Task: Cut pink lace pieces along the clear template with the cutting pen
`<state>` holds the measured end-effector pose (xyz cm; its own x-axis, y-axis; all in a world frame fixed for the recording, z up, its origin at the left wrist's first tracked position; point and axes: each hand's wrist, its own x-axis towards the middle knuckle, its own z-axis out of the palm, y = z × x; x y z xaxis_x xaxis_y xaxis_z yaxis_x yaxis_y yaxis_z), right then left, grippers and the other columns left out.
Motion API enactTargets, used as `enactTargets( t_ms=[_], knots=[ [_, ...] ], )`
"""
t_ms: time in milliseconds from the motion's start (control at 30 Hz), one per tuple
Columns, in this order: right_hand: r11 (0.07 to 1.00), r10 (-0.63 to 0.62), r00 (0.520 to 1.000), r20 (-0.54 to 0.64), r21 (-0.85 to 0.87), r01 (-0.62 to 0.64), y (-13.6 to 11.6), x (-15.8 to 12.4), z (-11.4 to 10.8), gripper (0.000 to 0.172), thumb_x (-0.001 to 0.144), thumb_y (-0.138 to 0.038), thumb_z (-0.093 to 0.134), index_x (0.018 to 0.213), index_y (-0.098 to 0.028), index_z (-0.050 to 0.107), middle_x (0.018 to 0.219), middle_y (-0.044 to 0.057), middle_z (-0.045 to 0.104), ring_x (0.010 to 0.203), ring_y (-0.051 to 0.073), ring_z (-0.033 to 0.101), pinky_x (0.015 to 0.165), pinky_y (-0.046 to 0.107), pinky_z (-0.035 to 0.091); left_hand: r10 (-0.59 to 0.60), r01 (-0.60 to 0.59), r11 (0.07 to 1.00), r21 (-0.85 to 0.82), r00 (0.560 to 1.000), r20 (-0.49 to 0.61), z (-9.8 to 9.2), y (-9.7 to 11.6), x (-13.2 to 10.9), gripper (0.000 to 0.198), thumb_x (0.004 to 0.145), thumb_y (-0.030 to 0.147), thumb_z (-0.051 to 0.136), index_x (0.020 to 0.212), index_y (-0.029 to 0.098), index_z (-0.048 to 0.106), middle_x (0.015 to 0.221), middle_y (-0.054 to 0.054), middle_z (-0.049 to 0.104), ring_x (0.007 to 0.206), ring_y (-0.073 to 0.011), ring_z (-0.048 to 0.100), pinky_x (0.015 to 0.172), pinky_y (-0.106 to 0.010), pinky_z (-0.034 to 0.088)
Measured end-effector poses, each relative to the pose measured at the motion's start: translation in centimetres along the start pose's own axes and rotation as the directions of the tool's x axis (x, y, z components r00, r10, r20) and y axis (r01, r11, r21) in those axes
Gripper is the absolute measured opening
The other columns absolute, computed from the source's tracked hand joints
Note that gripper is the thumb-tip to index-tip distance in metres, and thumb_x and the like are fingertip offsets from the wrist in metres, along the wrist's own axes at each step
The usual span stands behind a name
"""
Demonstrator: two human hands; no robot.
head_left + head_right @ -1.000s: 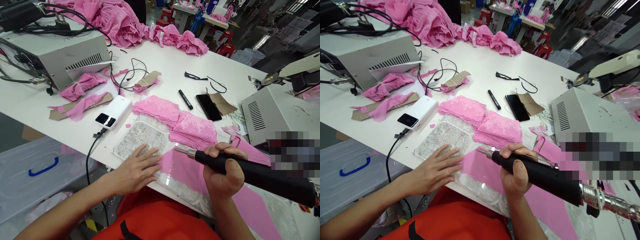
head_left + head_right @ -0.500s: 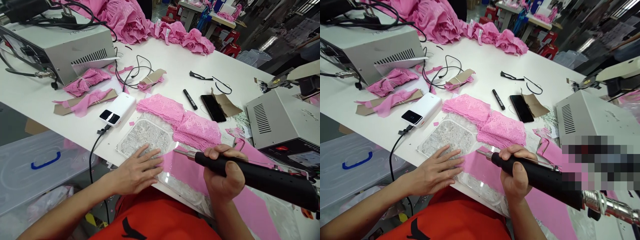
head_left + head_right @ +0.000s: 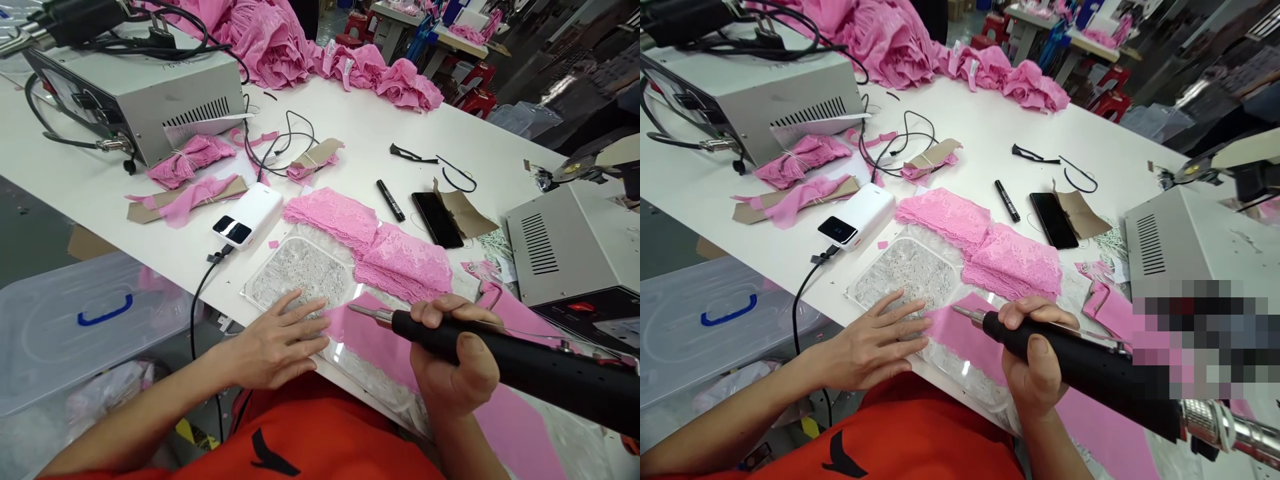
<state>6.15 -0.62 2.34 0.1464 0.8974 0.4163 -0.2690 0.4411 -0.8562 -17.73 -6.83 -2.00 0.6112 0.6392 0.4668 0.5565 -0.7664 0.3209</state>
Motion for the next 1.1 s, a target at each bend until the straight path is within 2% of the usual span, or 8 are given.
enactTargets(
  t_ms=[233,367,667,1100],
  knots=[
    [0.999,0.028,1.000,0.003,-0.022,-0.028,0.1,-0.2,-0.2,0.008,0.077,-0.026,0.063,0.082,-0.021,0.060,0.082,-0.001,0.058,0.064,0.011,0.054,0.063,0.030,0.052,-0.015,0.015,1.000,0.019,1.000,0.020,0.2,0.1,-0.4,0.028,0.098,0.030,0.053,0.122,0.018,0.063,0.133,-0.008,0.064,0.144,-0.0238,0.037,0.124,-0.050,0.019],
    [0.999,0.039,0.999,0.003,-0.005,-0.039,-0.2,-0.3,0.3,0.010,0.076,-0.026,0.065,0.084,-0.021,0.061,0.082,-0.002,0.059,0.064,0.011,0.053,0.064,0.030,0.051,-0.010,0.010,1.000,0.003,1.000,-0.005,0.3,0.1,-0.5,0.028,0.098,0.030,0.054,0.121,0.017,0.063,0.132,-0.008,0.064,0.143,-0.0248,0.039,0.124,-0.050,0.019],
    [0.995,0.061,0.989,0.136,0.069,-0.071,-0.3,-1.3,2.5,0.013,0.081,-0.030,0.066,0.089,-0.020,0.062,0.083,-0.001,0.059,0.063,0.010,0.055,0.065,0.030,0.053,-0.007,0.007,1.000,0.010,1.000,-0.024,0.4,0.1,-0.7,0.027,0.097,0.030,0.054,0.118,0.017,0.064,0.129,-0.009,0.066,0.141,-0.0262,0.041,0.124,-0.049,0.019],
    [0.998,0.037,0.983,0.181,0.040,-0.045,0.1,-1.7,2.5,0.009,0.084,-0.028,0.065,0.088,-0.021,0.060,0.085,-0.001,0.058,0.065,0.010,0.056,0.064,0.029,0.054,-0.003,0.003,1.000,0.012,1.000,-0.006,0.4,0.0,-0.7,0.029,0.096,0.032,0.056,0.118,0.016,0.063,0.130,-0.009,0.065,0.142,-0.0264,0.039,0.124,-0.048,0.018]
  ],
)
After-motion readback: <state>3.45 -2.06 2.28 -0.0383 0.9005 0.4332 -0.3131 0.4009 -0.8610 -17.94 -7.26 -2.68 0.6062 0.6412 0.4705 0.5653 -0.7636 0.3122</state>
